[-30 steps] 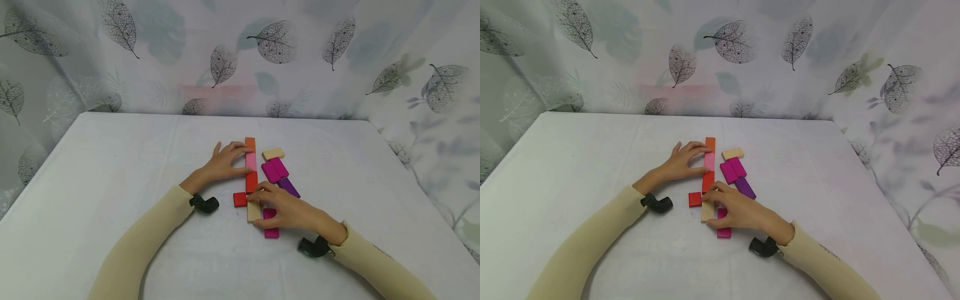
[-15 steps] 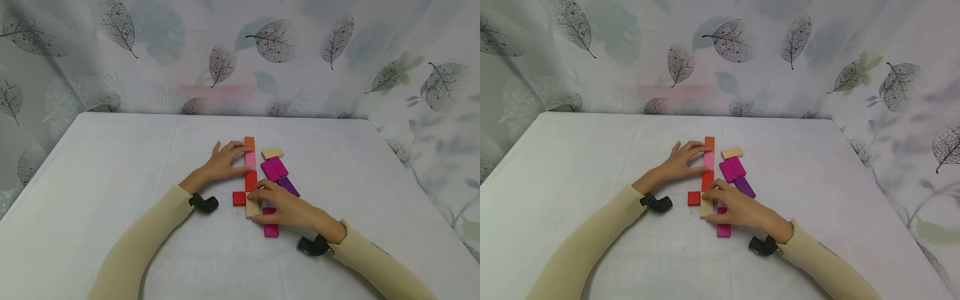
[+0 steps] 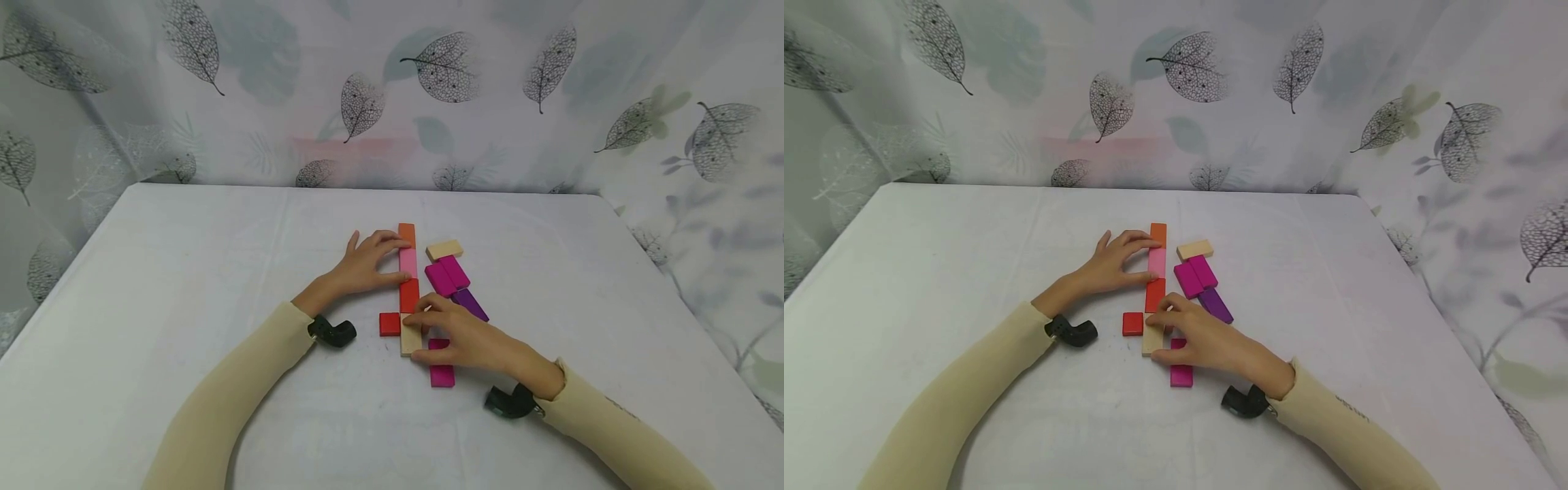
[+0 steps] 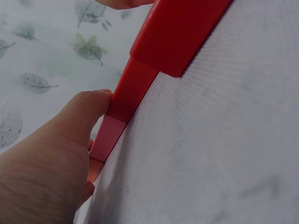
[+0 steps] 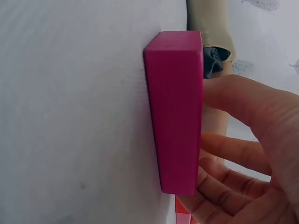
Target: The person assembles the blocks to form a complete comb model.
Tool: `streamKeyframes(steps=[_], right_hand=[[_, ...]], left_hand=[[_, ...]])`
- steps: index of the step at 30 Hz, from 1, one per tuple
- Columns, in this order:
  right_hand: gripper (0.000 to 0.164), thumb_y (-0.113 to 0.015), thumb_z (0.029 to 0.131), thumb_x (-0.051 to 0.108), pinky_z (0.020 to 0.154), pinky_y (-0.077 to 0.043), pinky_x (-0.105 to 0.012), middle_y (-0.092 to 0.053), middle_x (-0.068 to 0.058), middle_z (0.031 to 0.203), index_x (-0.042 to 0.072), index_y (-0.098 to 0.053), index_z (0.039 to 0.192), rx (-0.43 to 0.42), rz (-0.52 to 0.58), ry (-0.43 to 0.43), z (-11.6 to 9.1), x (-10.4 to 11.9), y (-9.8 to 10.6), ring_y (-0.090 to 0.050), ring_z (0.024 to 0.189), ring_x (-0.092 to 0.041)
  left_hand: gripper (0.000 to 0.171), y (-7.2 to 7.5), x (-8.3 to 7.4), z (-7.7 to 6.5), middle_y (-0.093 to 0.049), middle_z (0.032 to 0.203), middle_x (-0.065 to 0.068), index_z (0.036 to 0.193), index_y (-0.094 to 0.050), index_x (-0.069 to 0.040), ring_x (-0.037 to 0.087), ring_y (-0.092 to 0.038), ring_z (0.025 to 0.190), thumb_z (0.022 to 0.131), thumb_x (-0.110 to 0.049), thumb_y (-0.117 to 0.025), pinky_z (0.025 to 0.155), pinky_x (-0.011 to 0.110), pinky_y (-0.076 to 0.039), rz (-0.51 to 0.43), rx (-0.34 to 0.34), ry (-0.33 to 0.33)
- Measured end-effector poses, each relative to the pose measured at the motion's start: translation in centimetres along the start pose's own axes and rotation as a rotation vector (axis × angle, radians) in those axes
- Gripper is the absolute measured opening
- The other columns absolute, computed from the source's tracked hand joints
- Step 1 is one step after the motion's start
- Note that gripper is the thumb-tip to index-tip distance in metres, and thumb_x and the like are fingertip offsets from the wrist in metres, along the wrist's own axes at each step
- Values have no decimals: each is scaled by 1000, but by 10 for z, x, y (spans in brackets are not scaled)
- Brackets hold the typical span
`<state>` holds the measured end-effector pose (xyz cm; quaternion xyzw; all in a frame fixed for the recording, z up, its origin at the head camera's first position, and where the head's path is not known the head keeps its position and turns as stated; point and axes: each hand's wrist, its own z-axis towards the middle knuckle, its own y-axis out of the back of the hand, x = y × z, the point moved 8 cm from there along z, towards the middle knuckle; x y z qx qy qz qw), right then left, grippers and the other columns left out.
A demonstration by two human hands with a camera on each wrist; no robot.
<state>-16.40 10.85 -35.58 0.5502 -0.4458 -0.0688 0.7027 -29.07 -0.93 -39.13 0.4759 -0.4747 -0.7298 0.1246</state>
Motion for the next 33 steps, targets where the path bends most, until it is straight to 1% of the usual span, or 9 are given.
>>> streamKeyframes(steps=[7,11,16,21,25,29,33], right_hand=[[45,-78,83,27,80,-53,-27,-55,-4,119,9,-67,123,-13,12,-5,-1,2,1,-57,95,-11],[45,-77,84,28,80,-52,-26,-54,-3,120,10,-67,124,13,21,-36,-1,1,-1,-57,95,-10],[49,-76,84,31,81,-52,-27,-52,-3,124,12,-64,128,57,-2,-72,0,1,-3,-56,97,-10],[51,-76,84,33,83,-52,-29,-50,-3,127,13,-63,129,81,-2,-93,-2,-1,-5,-57,99,-10],[49,-77,83,31,82,-53,-28,-51,-3,125,13,-63,126,74,-17,-105,-5,-2,-4,-57,99,-11],[46,-77,82,28,80,-53,-27,-55,-3,118,10,-64,123,48,-18,-83,-10,-4,-1,-59,97,-12],[44,-76,83,28,81,-53,-27,-57,-1,114,11,-64,122,26,-6,-75,-14,-5,1,-58,96,-10]], left_hand=[[62,-1,-2,0,-39,148,3,143,-49,-25,20,-32,141,89,-50,-65,115,59,6,3,-1,-14],[62,-1,-1,0,-38,149,3,143,-49,-25,20,-32,141,89,-50,-65,115,59,6,4,-1,-11],[62,0,0,-1,-39,149,3,143,-49,-25,20,-33,141,89,-49,-66,115,59,6,1,-12,-5],[62,-1,1,-3,-39,149,3,143,-49,-25,20,-32,141,89,-49,-66,115,59,5,-2,-17,-5],[61,-1,-1,-3,-39,149,3,143,-49,-25,20,-32,141,89,-48,-66,115,59,5,-2,-14,-5],[62,0,-1,-3,-39,149,4,143,-49,-25,20,-32,141,89,-48,-66,115,60,5,-1,-9,-6],[62,1,-1,-2,-39,149,4,143,-49,-25,20,-32,141,88,-48,-66,115,60,5,4,-9,-8]])
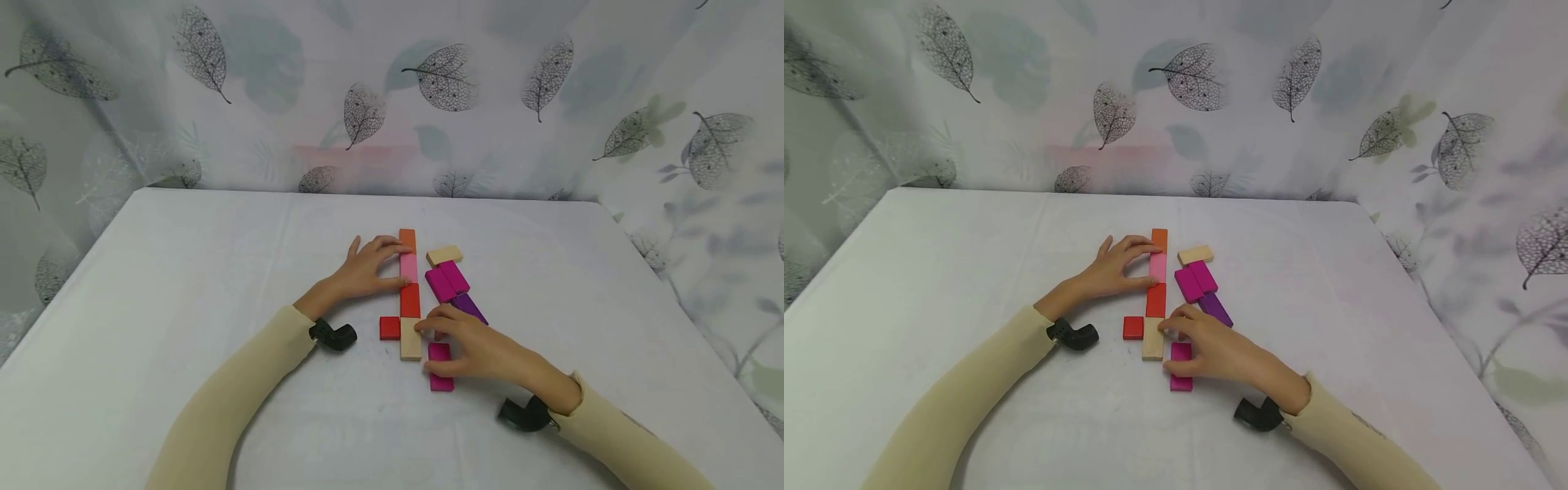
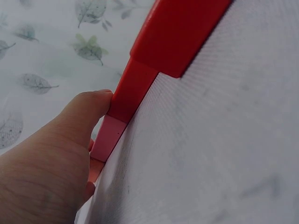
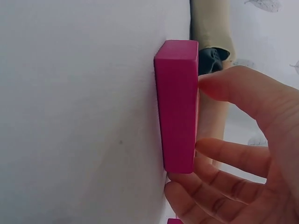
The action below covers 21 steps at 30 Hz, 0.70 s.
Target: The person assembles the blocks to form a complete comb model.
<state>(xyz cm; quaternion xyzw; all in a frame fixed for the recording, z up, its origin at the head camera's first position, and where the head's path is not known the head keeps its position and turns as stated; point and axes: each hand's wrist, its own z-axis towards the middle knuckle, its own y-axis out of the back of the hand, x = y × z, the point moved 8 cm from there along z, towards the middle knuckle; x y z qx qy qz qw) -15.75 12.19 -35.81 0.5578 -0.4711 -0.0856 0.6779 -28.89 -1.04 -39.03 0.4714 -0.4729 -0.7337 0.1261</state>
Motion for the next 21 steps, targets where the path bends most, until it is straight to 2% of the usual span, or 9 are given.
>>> streamKeyframes(steps=[8,12,21], right_hand=[[44,-76,84,28,80,-51,-26,-58,2,110,11,-65,122,-36,7,19,-6,0,2,-57,93,-7],[47,-77,83,31,81,-52,-29,-59,1,111,11,-65,123,-35,3,-6,-9,0,2,-56,96,-9],[65,-79,77,46,94,-51,-43,-55,4,125,20,-58,132,64,1,-107,-19,-1,-5,-48,118,-15]], left_hand=[[62,1,1,1,-38,149,3,143,-49,-25,20,-31,142,88,-49,-67,115,60,6,-9,3,-1],[63,1,1,0,-39,149,4,143,-49,-25,21,-31,142,88,-49,-67,115,60,5,-7,3,-6],[61,0,1,0,-39,149,4,143,-49,-25,20,-31,142,89,-48,-66,115,59,5,-3,7,-2]])
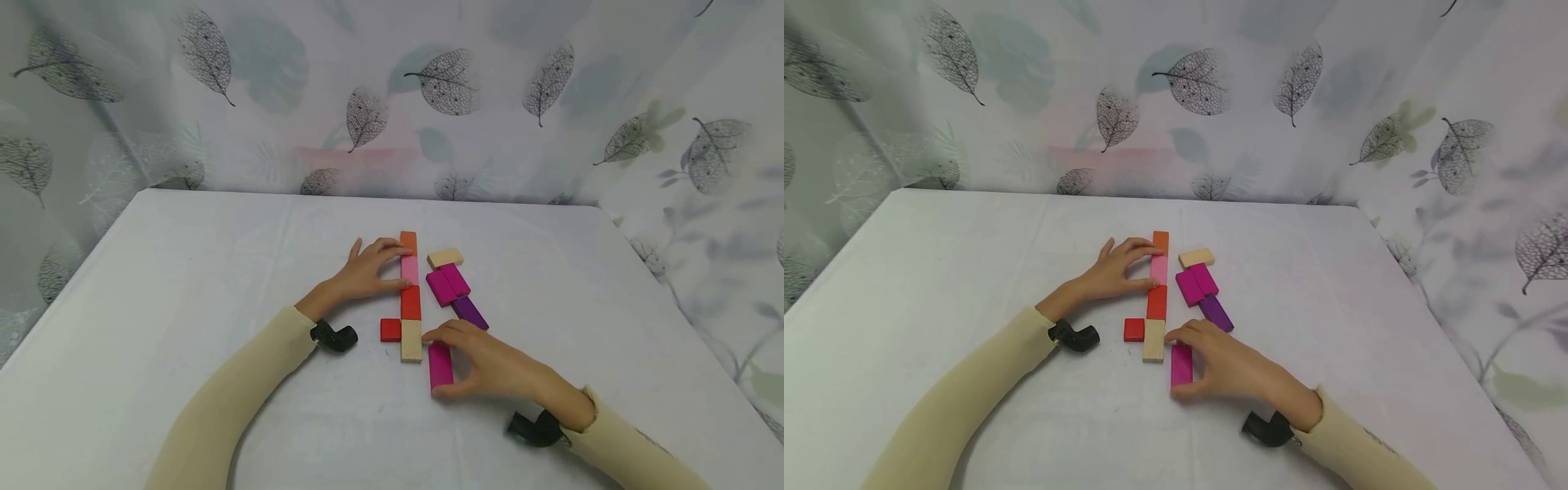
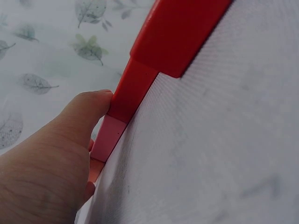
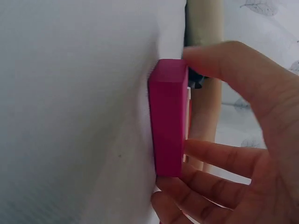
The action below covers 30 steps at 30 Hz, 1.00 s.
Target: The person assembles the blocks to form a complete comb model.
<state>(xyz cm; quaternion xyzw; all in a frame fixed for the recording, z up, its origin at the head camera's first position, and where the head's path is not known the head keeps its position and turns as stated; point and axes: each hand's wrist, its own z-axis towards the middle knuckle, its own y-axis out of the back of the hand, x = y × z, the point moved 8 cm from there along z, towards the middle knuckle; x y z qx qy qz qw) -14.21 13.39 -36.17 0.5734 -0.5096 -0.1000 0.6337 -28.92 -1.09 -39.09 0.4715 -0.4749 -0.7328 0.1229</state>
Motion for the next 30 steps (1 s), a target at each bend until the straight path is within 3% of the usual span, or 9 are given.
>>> streamKeyframes(steps=[5,20,30], right_hand=[[68,-80,76,48,95,-51,-44,-52,3,129,20,-55,134,31,-23,10,-4,1,-3,-45,122,-18],[62,-81,78,39,100,-47,-42,-53,6,127,14,-56,129,14,-39,57,-4,2,-1,-46,121,-14],[65,-82,75,42,90,-52,-36,-52,5,121,17,-59,131,16,-81,21,-6,1,-1,-46,113,-12]], left_hand=[[61,0,-1,-1,-39,148,4,143,-50,-24,21,-32,141,88,-47,-67,115,59,5,-4,-2,0],[61,2,-1,1,-40,147,4,142,-51,-24,21,-34,140,88,-47,-66,115,60,5,-3,-12,-7],[61,0,-1,1,-39,148,4,143,-50,-24,20,-32,141,89,-47,-66,115,60,5,-8,-4,-1]])
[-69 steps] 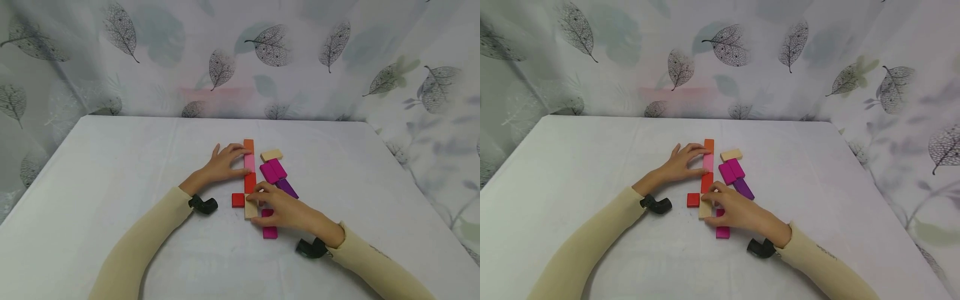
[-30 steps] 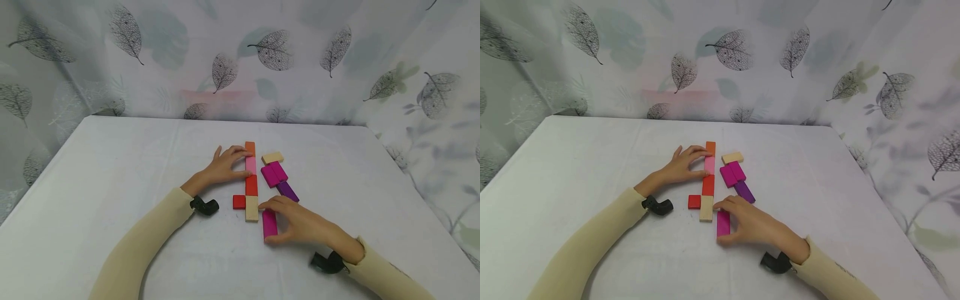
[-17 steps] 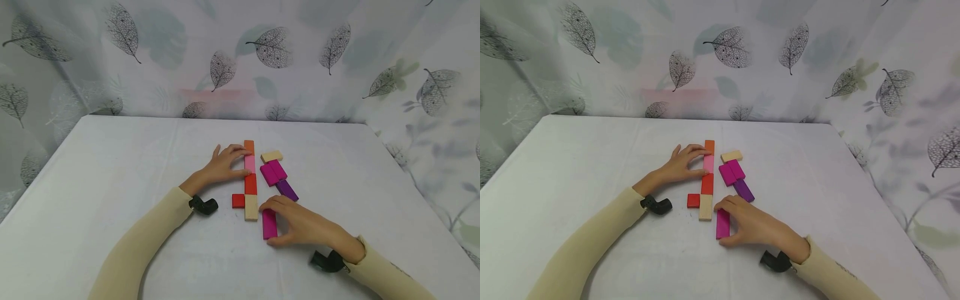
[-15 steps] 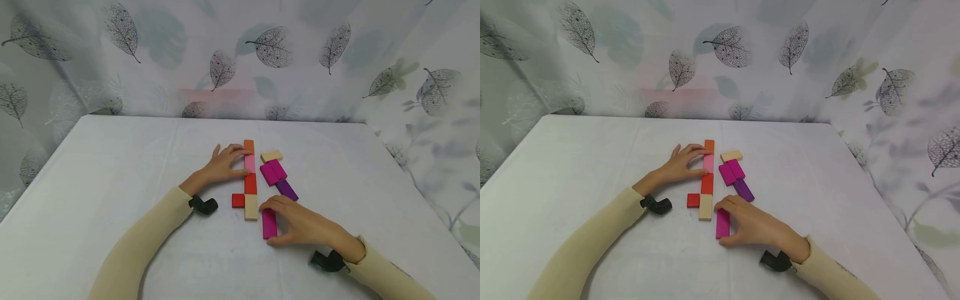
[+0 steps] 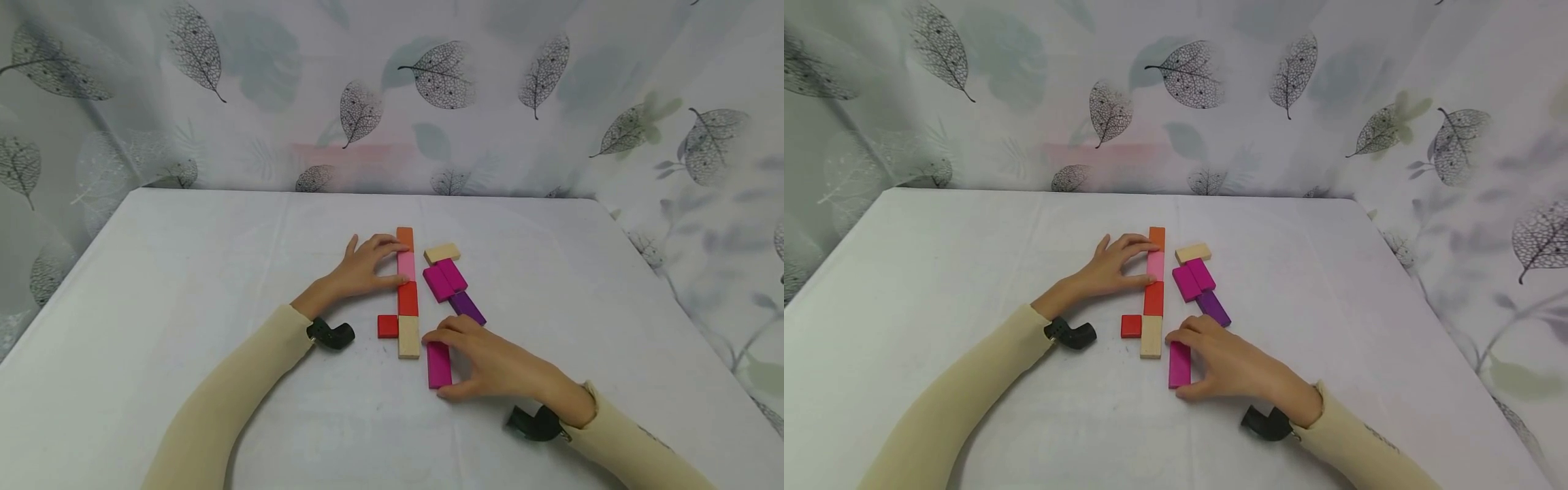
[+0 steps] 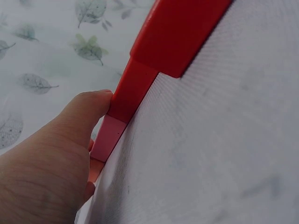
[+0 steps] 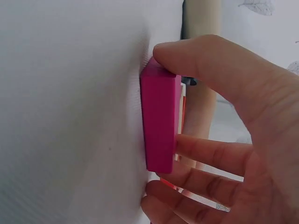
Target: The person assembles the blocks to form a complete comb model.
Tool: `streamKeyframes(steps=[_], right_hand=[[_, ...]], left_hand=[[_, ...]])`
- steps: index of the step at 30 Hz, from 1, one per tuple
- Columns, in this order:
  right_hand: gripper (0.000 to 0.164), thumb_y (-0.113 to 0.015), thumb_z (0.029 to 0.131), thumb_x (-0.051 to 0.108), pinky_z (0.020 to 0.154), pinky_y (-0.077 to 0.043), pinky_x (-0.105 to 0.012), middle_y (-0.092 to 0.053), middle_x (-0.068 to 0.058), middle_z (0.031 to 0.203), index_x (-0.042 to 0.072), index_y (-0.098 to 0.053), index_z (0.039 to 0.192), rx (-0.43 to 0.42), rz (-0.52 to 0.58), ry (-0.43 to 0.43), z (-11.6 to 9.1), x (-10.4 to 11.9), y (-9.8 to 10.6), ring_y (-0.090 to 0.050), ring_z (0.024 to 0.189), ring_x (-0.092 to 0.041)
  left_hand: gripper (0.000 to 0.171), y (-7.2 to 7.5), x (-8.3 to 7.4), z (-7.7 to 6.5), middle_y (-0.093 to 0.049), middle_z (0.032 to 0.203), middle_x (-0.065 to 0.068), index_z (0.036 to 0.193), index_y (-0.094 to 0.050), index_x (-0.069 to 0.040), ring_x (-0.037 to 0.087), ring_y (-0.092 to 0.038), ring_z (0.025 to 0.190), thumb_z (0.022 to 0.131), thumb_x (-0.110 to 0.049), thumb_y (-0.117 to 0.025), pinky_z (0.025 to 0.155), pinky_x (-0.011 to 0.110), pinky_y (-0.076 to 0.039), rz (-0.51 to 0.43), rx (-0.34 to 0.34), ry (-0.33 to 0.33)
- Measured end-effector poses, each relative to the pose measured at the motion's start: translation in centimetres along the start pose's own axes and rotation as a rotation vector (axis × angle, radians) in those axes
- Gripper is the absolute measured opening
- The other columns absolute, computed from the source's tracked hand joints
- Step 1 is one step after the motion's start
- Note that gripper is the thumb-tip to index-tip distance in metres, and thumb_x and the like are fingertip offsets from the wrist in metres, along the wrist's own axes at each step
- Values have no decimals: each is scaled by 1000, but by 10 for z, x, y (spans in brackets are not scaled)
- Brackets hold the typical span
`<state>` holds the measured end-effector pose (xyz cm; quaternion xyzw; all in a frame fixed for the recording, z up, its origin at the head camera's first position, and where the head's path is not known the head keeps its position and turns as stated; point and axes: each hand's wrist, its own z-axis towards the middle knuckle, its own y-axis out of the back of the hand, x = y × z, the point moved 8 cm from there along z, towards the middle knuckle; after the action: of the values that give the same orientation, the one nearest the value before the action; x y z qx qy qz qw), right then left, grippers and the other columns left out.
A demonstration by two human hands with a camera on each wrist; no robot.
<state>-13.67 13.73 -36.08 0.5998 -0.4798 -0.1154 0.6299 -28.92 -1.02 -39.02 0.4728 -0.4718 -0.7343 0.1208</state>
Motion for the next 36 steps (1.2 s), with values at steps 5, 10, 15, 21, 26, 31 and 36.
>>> streamKeyframes(steps=[5,10,15,21,26,31,36], right_hand=[[65,-82,75,41,91,-52,-37,-54,4,121,14,-59,130,10,-27,3,-1,0,1,-48,113,-13],[61,-82,75,38,92,-52,-34,-56,4,119,10,-59,125,-13,-41,32,-2,1,3,-49,110,-11],[59,-82,76,38,88,-53,-32,-57,4,117,10,-58,122,-38,-78,47,-2,3,4,-50,107,-10],[59,-82,75,39,88,-53,-32,-57,4,116,11,-59,122,-43,-101,45,-1,4,5,-51,106,-10],[59,-81,76,39,89,-53,-34,-57,4,117,11,-58,122,-40,-91,39,-1,5,5,-52,107,-11],[60,-81,77,39,92,-52,-36,-56,3,118,10,-58,123,-24,-66,32,-2,8,4,-52,109,-12],[60,-80,78,42,93,-52,-38,-56,4,120,11,-57,124,12,-50,16,-4,11,1,-52,111,-13]], left_hand=[[61,0,0,0,-40,148,4,142,-51,-24,21,-33,141,88,-48,-66,115,60,5,-4,-7,-3],[61,0,0,0,-40,147,4,142,-50,-24,21,-33,140,88,-47,-66,115,60,5,-2,-8,-2],[61,0,0,-1,-40,147,5,142,-50,-24,21,-33,140,88,-47,-66,115,60,5,-2,-4,1],[60,1,-1,-1,-40,147,4,142,-51,-24,20,-33,140,89,-46,-66,115,60,5,-4,-6,5],[60,1,-1,0,-40,147,4,142,-50,-24,20,-33,141,88,-46,-66,115,60,5,-1,-5,3],[61,1,-1,-1,-40,147,4,142,-50,-24,20,-33,141,88,-47,-66,115,60,5,2,-7,3],[61,0,-1,0,-40,147,4,142,-50,-23,21,-32,141,89,-46,-66,115,60,5,2,-6,1]])
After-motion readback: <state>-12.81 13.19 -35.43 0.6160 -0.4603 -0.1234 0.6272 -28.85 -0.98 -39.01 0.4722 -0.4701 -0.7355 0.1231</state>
